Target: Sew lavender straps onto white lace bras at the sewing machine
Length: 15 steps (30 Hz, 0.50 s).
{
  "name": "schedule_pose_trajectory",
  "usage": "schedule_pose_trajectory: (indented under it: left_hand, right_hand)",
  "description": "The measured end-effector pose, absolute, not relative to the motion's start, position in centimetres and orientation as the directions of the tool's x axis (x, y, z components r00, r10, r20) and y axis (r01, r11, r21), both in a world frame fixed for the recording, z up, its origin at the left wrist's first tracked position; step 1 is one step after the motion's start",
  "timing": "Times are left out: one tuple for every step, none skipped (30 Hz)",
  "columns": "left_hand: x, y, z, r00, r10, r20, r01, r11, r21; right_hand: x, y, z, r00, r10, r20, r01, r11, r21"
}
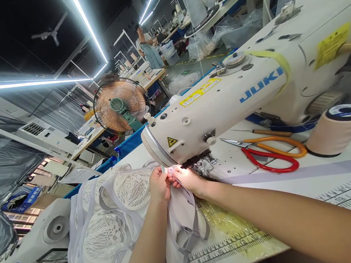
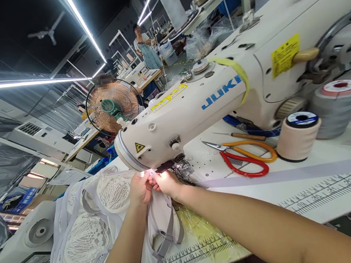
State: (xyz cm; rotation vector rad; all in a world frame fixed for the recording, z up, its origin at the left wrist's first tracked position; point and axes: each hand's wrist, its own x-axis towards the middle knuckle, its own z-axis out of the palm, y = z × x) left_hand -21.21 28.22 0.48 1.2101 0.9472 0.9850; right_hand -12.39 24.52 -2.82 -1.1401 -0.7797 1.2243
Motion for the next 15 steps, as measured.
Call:
schedule_pose_trajectory:
  left_hand:
    - [-21.2, 28.2, 0.5, 0.297, 0.953, -0.049, -0.092, 0.08, 0.992]
    - [-21.2, 28.2, 0.5, 0.296, 0.954, -0.044, -0.093, 0.075, 0.993]
    - [-21.2, 28.2, 0.4, 0.295, 0.955, -0.039, -0.094, 0.07, 0.993]
    - [-21.3, 28.2, 0.4, 0.294, 0.955, -0.035, -0.094, 0.065, 0.993]
    - [-21.3, 28.2, 0.4, 0.294, 0.955, -0.031, -0.094, 0.061, 0.994]
    - [-21.3, 28.2, 0.4, 0.296, 0.955, -0.027, -0.094, 0.057, 0.994]
    - [-21.3, 28.2, 0.3, 0.297, 0.955, -0.022, -0.094, 0.053, 0.994]
    - [-21.3, 28.3, 0.3, 0.298, 0.954, -0.016, -0.094, 0.046, 0.995]
    - [-21.3, 28.3, 0.2, 0.297, 0.955, -0.009, -0.094, 0.039, 0.995]
    - [-21.3, 28.3, 0.1, 0.295, 0.955, -0.002, -0.093, 0.031, 0.995]
    - [-21.3, 28.3, 0.0, 0.293, 0.956, 0.004, -0.091, 0.024, 0.996]
    - [-21.3, 28.3, 0.0, 0.291, 0.957, 0.009, -0.089, 0.018, 0.996]
    - [-21.3, 28.4, -0.1, 0.288, 0.957, 0.013, -0.087, 0.013, 0.996]
    - [-21.3, 28.4, -0.1, 0.286, 0.958, 0.016, -0.085, 0.009, 0.996]
    - [-21.3, 28.4, -0.1, 0.285, 0.958, 0.018, -0.084, 0.006, 0.996]
  right_hand:
    - [-12.4, 24.5, -2.8, 0.212, 0.97, -0.118, -0.304, -0.049, -0.951]
    - [-12.4, 24.5, -2.8, 0.211, 0.97, -0.121, -0.301, -0.053, -0.952]
    - [-12.4, 24.5, -2.8, 0.209, 0.97, -0.123, -0.299, -0.056, -0.952]
    - [-12.4, 24.5, -2.8, 0.208, 0.97, -0.124, -0.297, -0.058, -0.953]
    - [-12.4, 24.5, -2.8, 0.207, 0.971, -0.123, -0.295, -0.058, -0.954]
    - [-12.4, 24.5, -2.8, 0.208, 0.971, -0.121, -0.292, -0.057, -0.955]
    - [-12.4, 24.5, -2.9, 0.21, 0.97, -0.119, -0.288, -0.055, -0.956]
    - [-12.4, 24.5, -2.9, 0.213, 0.97, -0.116, -0.283, -0.052, -0.958]
    - [-12.4, 24.6, -3.0, 0.218, 0.97, -0.112, -0.276, -0.049, -0.96]
    - [-12.5, 24.6, -3.2, 0.224, 0.969, -0.108, -0.268, -0.046, -0.962]
    - [-12.5, 24.7, -3.3, 0.231, 0.967, -0.105, -0.259, -0.043, -0.965]
    - [-12.5, 24.8, -3.5, 0.24, 0.966, -0.101, -0.248, -0.04, -0.968]
    - [-12.5, 24.8, -3.6, 0.249, 0.964, -0.096, -0.236, -0.036, -0.971]
    - [-12.6, 24.9, -3.8, 0.259, 0.962, -0.09, -0.224, -0.031, -0.974]
    - [-12.6, 25.0, -3.9, 0.269, 0.959, -0.084, -0.212, -0.026, -0.977]
